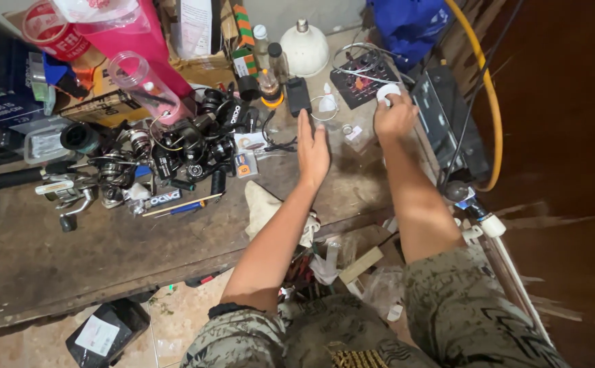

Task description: The recorder is cleaning and lubricating components of several fishing reels on a workbench.

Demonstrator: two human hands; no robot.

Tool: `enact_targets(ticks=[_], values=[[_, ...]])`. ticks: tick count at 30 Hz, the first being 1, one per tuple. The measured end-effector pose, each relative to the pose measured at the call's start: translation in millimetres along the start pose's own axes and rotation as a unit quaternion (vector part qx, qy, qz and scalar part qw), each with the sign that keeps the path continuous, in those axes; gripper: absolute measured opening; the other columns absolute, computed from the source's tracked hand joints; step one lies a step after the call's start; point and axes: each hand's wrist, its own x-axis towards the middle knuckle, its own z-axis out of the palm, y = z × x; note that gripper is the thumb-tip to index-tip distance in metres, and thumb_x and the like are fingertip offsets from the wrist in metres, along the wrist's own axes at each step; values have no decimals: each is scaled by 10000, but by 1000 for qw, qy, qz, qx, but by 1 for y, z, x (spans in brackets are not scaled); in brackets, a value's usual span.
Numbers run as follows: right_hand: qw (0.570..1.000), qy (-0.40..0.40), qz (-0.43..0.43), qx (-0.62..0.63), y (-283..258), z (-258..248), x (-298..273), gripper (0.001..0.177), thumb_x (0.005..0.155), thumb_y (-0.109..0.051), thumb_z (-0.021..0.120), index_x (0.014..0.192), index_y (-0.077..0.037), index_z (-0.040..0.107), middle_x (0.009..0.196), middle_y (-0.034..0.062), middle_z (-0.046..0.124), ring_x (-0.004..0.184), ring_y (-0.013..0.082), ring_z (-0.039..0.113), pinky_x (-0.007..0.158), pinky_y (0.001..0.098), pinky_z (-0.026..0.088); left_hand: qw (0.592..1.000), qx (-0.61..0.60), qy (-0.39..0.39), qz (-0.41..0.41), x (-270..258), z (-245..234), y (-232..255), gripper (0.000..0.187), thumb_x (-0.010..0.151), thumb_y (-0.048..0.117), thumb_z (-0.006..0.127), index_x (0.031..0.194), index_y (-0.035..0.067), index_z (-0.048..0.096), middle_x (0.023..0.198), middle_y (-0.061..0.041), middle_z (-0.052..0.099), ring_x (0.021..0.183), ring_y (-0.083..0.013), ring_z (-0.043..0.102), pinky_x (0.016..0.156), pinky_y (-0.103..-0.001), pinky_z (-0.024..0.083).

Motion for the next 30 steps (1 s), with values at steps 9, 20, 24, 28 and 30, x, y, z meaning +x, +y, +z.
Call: enact_targets(ticks=[9,20,24,28,30], values=[[995,82,-3,55,-2,10,-30,101,866,-201,810,854,-108,773,991,103,721,998,353,649,878,466,521,1000,10,5,-3,-5,9,-7,564,1045,205,460,1541,-51,378,1623,-238,380,1528,-342,341,1248,-364,237],[919,-197,-92,329,-121,6,-54,88,856,-68,755,943,-64,754,1005,151,685,859,287,707,732,348,595,995,-9,93,-38,5,-20,-23,522,1070,247,395,1487,-58,460,1584,-235,438,1509,-339,360,1240,-367,239],[890,-281,-197,300,-152,8,-67,99,857,-89,756,953,-76,775,1040,161,703,956,319,693,814,379,590,993,-38,113,-16,10,-38,-27,540,1088,278,323,1470,-69,482,1575,-240,454,1509,-345,373,1247,-380,242],[901,-279,-234,237,-164,13,-77,94,841,-107,744,920,-85,791,1083,186,692,999,370,675,870,424,558,993,-16,112,-45,18,-38,-51,551,1092,300,327,1451,-83,495,1574,-242,446,1509,-350,361,1246,-382,227],[902,-315,-207,211,-164,18,-78,139,847,-141,735,962,-95,797,1141,199,677,1023,393,660,886,442,536,991,-9,117,-62,20,-38,-51,566,1087,308,331,1436,-103,502,1576,-249,434,1510,-353,353,1244,-382,224]])
